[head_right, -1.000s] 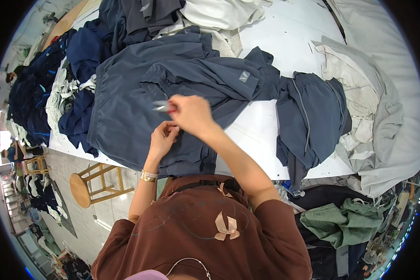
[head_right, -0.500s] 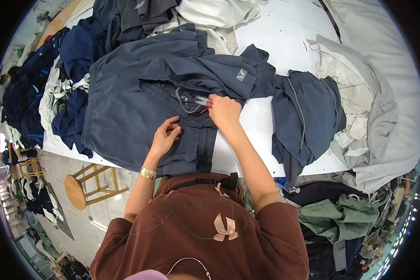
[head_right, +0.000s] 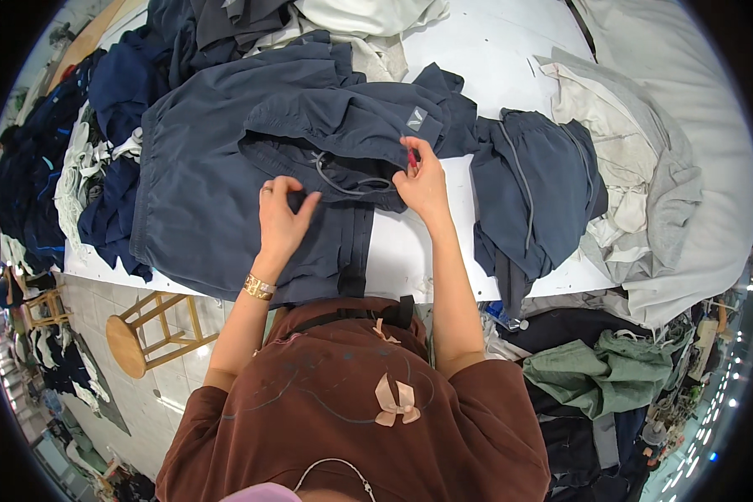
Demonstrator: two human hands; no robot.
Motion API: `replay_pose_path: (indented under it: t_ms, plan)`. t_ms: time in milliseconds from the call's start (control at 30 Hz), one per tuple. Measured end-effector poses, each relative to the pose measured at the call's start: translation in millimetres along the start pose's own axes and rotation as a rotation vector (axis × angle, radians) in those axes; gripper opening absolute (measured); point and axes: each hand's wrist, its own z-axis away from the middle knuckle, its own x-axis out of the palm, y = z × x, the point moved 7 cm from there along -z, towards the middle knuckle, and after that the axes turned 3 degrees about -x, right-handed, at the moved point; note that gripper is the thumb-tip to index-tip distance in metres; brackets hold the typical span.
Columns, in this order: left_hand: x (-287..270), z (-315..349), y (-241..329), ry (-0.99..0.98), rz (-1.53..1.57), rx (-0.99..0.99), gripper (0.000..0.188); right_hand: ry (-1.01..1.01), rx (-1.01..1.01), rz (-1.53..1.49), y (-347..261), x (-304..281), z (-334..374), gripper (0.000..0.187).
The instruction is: Sorting through piles of finished shorts and using a thread trimmer to remove loose threads before bundling them.
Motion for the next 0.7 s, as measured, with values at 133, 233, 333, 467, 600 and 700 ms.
replay_pose_path:
  t_ms: [133,233,333,467,600,700]
  plan:
    - [18,18,58,-0.053,-0.215,0.506,0.044,0.004,-0.013,-0.136,-52,-18,8,0.049]
    - [28,12,56,-0.026,-0.447,0.617,0.049,0.149,-0.214,-0.248,-75,-45,5,0.050]
    - [12,-13,52,0.018,-0.663,0.455,0.055,0.304,-0.290,-0.206,-96,-79,5,0.047]
    - [-15,-57,53,0.131,-0.885,0.607,0.053,0.459,-0.368,0.058,-132,-121,-10,0.034]
    - [-92,-96,137,0.261,-0.713,0.888,0.036,0.640,-0.535,0.422,-168,-180,-55,0.014]
    - [-154,-103,206,0.478,-0.677,1.042,0.033,0.628,-0.538,0.425,-191,-214,-95,0.013]
